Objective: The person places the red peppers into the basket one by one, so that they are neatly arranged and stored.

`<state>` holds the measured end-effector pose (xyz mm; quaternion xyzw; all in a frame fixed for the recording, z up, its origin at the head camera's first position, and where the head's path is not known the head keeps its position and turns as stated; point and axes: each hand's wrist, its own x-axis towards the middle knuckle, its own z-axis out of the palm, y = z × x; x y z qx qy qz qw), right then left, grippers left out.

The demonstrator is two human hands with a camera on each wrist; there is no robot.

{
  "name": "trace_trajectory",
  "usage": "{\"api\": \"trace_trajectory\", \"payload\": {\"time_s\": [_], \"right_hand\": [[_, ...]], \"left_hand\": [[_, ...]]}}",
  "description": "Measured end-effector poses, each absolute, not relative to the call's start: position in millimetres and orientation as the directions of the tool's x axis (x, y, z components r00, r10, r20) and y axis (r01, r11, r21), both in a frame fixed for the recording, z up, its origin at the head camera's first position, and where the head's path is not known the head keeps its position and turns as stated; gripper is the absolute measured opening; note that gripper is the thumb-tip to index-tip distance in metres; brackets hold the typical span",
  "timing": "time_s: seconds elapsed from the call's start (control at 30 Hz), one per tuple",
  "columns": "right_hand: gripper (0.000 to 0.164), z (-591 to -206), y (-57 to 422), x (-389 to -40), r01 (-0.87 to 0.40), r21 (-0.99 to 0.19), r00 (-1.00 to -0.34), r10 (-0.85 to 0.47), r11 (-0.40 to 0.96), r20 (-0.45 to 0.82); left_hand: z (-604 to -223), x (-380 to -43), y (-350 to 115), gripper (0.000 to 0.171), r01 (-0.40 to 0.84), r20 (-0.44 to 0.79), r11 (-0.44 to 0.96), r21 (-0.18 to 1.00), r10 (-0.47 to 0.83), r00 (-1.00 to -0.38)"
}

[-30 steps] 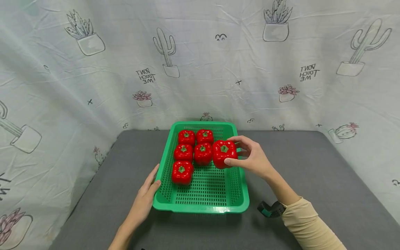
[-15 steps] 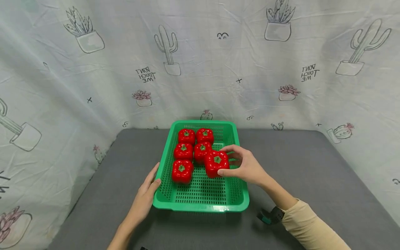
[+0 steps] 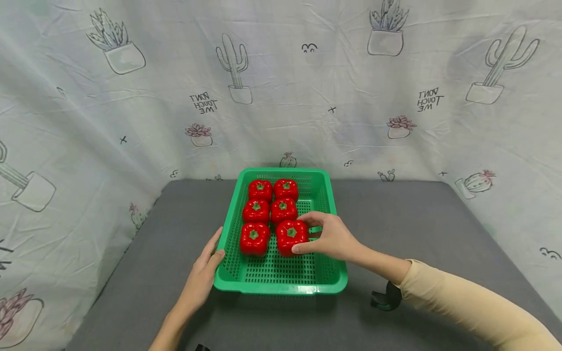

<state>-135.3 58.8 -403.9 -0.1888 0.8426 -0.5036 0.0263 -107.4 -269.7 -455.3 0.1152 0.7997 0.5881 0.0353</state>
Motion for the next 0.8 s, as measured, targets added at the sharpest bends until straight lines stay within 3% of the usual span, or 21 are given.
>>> {"api": "trace_trajectory", "payload": {"time_s": [0.3, 0.8], "right_hand": [[0.066, -403.8, 37.5, -145.8, -0.159, -0.843, -0.97, -0.24, 0.513, 0.037], [0.067, -415.3, 23.6, -143.2, -0.096, -0.838, -0.989, -0.149, 0.537, 0.018]], "left_hand": [[-454.0, -108.9, -271.8, 0.056, 0.155, 0.091, 0.292, 0.944, 0.223, -0.971], [-452.2, -106.6, -270.1, 0.055, 0.15, 0.078, 0.323, 0.934, 0.225, -0.971]]}}
